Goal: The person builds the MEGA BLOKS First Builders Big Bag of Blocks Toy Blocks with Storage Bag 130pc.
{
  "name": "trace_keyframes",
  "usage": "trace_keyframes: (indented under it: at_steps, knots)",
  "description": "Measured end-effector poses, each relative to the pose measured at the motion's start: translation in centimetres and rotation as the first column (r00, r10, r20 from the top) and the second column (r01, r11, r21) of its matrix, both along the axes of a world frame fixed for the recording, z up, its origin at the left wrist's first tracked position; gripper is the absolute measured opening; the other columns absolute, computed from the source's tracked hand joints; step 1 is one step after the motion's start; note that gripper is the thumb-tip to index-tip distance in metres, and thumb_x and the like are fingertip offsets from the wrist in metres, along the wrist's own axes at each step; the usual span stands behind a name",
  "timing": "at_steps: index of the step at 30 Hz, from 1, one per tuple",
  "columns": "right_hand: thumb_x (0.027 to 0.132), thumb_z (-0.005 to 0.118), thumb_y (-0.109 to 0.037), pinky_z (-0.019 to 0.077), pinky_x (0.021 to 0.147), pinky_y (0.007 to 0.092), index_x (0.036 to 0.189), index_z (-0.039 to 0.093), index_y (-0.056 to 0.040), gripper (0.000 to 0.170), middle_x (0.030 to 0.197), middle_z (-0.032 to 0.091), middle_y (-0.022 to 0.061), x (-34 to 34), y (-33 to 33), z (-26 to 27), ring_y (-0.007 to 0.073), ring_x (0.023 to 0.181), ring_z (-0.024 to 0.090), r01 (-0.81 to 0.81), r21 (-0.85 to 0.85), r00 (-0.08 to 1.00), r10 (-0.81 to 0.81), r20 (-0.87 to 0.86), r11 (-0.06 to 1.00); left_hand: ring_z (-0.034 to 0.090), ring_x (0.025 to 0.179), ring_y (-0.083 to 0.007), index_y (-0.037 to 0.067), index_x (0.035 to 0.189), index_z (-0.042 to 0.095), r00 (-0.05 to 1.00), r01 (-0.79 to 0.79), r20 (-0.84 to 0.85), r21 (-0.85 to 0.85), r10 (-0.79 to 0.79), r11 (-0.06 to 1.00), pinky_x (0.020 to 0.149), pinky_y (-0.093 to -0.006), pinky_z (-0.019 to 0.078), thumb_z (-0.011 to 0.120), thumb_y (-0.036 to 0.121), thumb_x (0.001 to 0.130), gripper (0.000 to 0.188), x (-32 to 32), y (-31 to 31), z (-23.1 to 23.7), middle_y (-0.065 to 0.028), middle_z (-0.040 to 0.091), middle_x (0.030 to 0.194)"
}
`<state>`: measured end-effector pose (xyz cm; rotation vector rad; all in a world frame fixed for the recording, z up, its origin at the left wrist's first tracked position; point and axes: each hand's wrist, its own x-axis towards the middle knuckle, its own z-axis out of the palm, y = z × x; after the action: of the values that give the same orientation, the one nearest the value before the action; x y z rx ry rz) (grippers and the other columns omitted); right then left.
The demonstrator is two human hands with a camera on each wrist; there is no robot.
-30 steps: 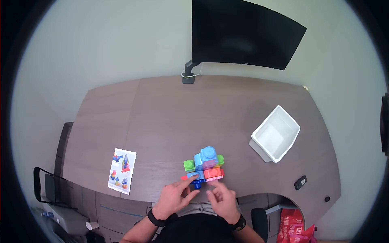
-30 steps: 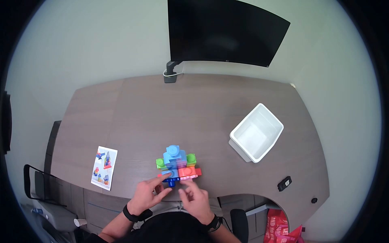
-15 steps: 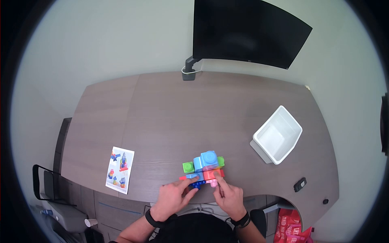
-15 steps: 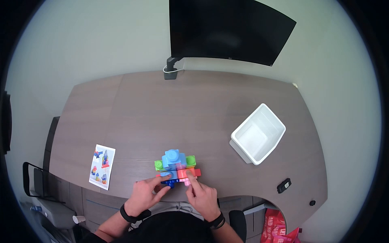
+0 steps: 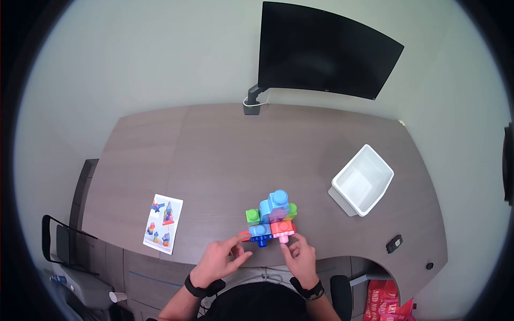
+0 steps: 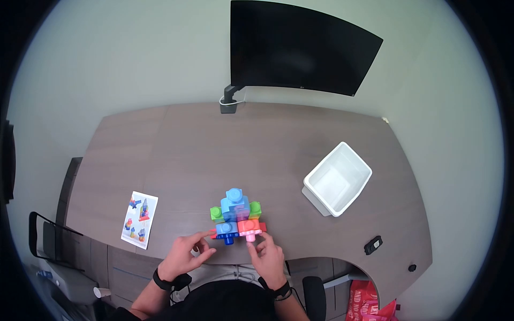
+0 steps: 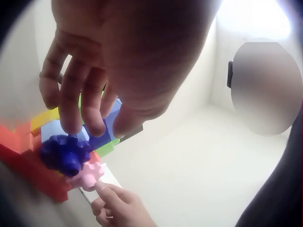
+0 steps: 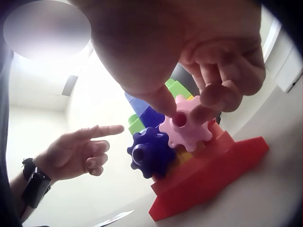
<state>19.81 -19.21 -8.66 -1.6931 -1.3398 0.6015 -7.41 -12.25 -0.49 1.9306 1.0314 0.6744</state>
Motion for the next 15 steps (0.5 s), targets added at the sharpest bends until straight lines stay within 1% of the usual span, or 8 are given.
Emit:
trace_keyframes:
  at_steps: [1, 4, 5, 7, 10, 13, 14, 15]
  knots:
    - [0.098, 0.089, -0.019, 0.0554, 0.058, 0.0364, 0.136, 0.069, 0.0019, 0.047, 0.073, 0.074, 0.0079, 0.0, -0.1, -0.5, 0.0208, 0.057, 0.069, -0.012, -0.005, 0.999, 0.012, -0.053, 1.0, 0.074, 0.071, -0.0161, 0.008, 0.15, 0.071, 1.0, 0.003, -0.022, 0.005, -0.003, 1.0, 0.072, -0.0319, 0.0619, 0.087, 0.015, 0.099, 0.053, 0.0, -0.2, 0.0, -0.0037, 0.077, 0.082]
    - [0.1, 0.089, -0.02, 0.0557, 0.059, 0.0355, 0.138, 0.069, 0.0027, 0.049, 0.074, 0.075, 0.0093, 0.3, -0.1, -1.4, 0.021, 0.058, 0.07, -0.171, -0.113, 0.968, 0.145, -0.207, 0.979, 0.076, 0.071, -0.0173, 0.008, 0.149, 0.071, 0.996, 0.002, -0.093, 0.038, 0.001, 0.999, 0.072, -0.0328, 0.0625, 0.087, 0.018, 0.1, 0.053, 0.0, -1.3, -0.1, -0.0045, 0.079, 0.083]
    - [0.1, 0.089, -0.02, 0.0557, 0.059, 0.0353, 0.137, 0.07, 0.0021, 0.047, 0.075, 0.075, 0.0096, 0.2, -0.2, -1.1, 0.0206, 0.058, 0.07, -0.208, -0.102, 0.964, 0.187, -0.188, 0.973, 0.077, 0.071, -0.0177, 0.008, 0.149, 0.07, 0.993, -0.001, -0.12, 0.048, 0.007, 0.999, 0.072, -0.0331, 0.0626, 0.086, 0.019, 0.1, 0.052, -0.1, -1.9, -0.3, -0.0047, 0.08, 0.084]
    - [0.1, 0.088, -0.019, 0.0557, 0.06, 0.0347, 0.135, 0.072, 0.001, 0.043, 0.075, 0.075, 0.01, -0.1, -0.9, -0.5, 0.0197, 0.059, 0.07, -0.286, -0.094, 0.951, 0.271, -0.151, 0.954, 0.077, 0.071, -0.0179, 0.008, 0.148, 0.071, 0.994, -0.024, -0.105, 0.009, 0.025, 1.0, 0.072, -0.0334, 0.0626, 0.086, 0.02, 0.101, 0.052, -0.3, -3.1, -1.2, -0.0052, 0.081, 0.085]
    - [0.1, 0.088, -0.018, 0.0556, 0.061, 0.0338, 0.129, 0.077, -0.0004, 0.036, 0.076, 0.075, 0.01, -0.2, -2.2, -0.2, 0.0171, 0.061, 0.071, -0.289, -0.074, 0.957, 0.288, -0.013, 0.955, 0.076, 0.071, -0.0167, 0.007, 0.147, 0.072, 0.997, -0.052, -0.067, -0.052, 0.049, 0.997, 0.072, -0.0322, 0.0619, 0.086, 0.02, 0.101, 0.05, -0.7, -5.5, -2.0, -0.0047, 0.08, 0.085]
    - [0.101, 0.086, -0.008, 0.0516, 0.06, 0.0272, 0.126, 0.078, 0.0016, 0.028, 0.076, 0.074, 0.0035, -0.3, -3.9, 0.6, 0.0046, 0.064, 0.062, -0.27, -0.052, 0.961, 0.266, -0.072, 0.961, 0.073, 0.07, -0.0134, 0.005, 0.144, 0.073, 0.996, -0.088, -0.005, -0.106, 0.088, 0.99, 0.071, -0.0299, 0.0606, 0.086, 0.017, 0.101, 0.047, -0.9, -7.6, -2.3, -0.0031, 0.079, 0.083]
    - [0.101, 0.085, -0.007, 0.0518, 0.061, 0.0271, 0.126, 0.078, 0.0013, 0.027, 0.076, 0.074, 0.0032, -0.2, -4.6, 0.3, 0.0046, 0.064, 0.062, -0.271, -0.032, 0.955, 0.264, -0.137, 0.962, 0.072, 0.07, -0.0121, 0.005, 0.144, 0.074, 0.994, -0.104, 0.019, -0.128, 0.108, 0.986, 0.071, -0.029, 0.0601, 0.086, 0.016, 0.101, 0.046, -0.9, -8.5, -2.5, -0.0024, 0.078, 0.082]
    - [0.101, 0.085, -0.007, 0.0521, 0.061, 0.0271, 0.126, 0.078, 0.0011, 0.027, 0.076, 0.074, 0.0028, -0.2, -5.4, -0.2, 0.0046, 0.065, 0.063, -0.272, -0.014, 0.944, 0.264, -0.201, 0.962, 0.072, 0.07, -0.0128, 0.004, 0.142, 0.075, 0.991, -0.115, 0.044, -0.139, 0.122, 0.984, 0.071, -0.0291, 0.0598, 0.086, 0.015, 0.101, 0.044, -0.9, -9.2, -3.0, -0.0029, 0.078, 0.082]
